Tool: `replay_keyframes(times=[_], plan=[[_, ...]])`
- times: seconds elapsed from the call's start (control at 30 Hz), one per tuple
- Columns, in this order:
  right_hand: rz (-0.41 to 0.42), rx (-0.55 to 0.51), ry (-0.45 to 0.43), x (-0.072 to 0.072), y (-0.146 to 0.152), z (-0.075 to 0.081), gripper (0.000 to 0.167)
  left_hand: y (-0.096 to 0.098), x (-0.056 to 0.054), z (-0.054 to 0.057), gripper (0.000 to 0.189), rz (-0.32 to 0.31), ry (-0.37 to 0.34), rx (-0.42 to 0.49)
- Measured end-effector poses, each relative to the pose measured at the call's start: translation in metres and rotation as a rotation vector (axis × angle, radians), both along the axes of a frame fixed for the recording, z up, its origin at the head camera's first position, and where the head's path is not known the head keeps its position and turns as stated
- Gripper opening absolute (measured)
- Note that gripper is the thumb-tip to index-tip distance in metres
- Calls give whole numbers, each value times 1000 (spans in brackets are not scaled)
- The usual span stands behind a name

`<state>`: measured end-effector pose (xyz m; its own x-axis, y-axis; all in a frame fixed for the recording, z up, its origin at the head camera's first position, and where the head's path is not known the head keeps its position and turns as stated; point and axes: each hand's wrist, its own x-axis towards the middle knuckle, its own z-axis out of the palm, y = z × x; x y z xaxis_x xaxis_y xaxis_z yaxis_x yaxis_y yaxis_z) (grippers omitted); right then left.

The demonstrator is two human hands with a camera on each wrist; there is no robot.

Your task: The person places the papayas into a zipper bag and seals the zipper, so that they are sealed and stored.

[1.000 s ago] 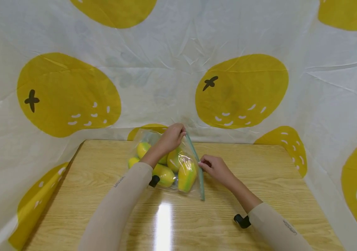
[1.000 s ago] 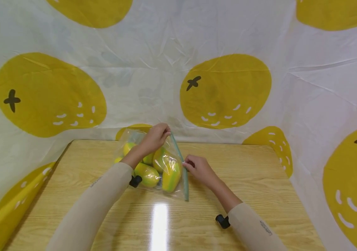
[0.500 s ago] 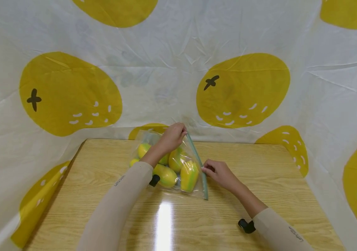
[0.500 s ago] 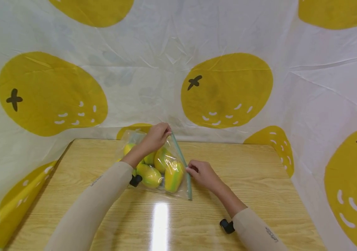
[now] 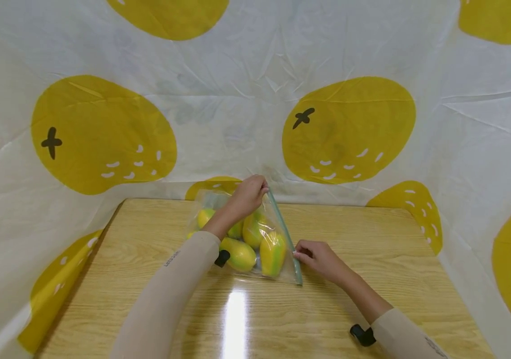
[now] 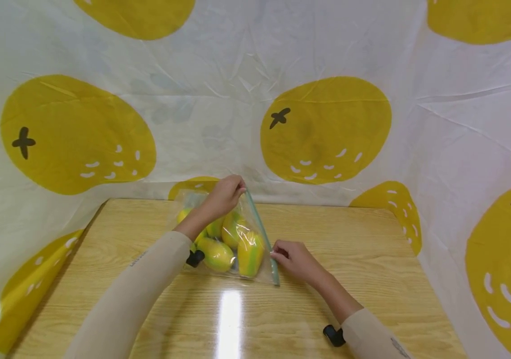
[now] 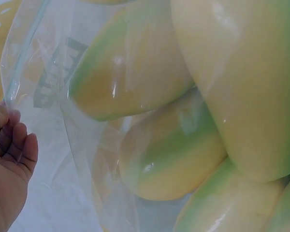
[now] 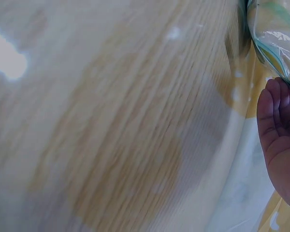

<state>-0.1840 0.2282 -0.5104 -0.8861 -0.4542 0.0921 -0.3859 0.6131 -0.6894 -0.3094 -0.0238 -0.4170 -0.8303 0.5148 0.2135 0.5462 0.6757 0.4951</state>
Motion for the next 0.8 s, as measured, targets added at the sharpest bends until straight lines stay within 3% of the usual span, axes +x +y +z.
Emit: replay_keyframes(times=[0.23,0.53,0.8], plan=[[4,41,-50,9,7,-1,8,0,0,1,15,8,9,1],[73,46,-115,18,19,-10,13,1,-3,1,15,17,-16,29],[109,29,-181,24,27,-12,14,0,-5,1,16,27,11,7]])
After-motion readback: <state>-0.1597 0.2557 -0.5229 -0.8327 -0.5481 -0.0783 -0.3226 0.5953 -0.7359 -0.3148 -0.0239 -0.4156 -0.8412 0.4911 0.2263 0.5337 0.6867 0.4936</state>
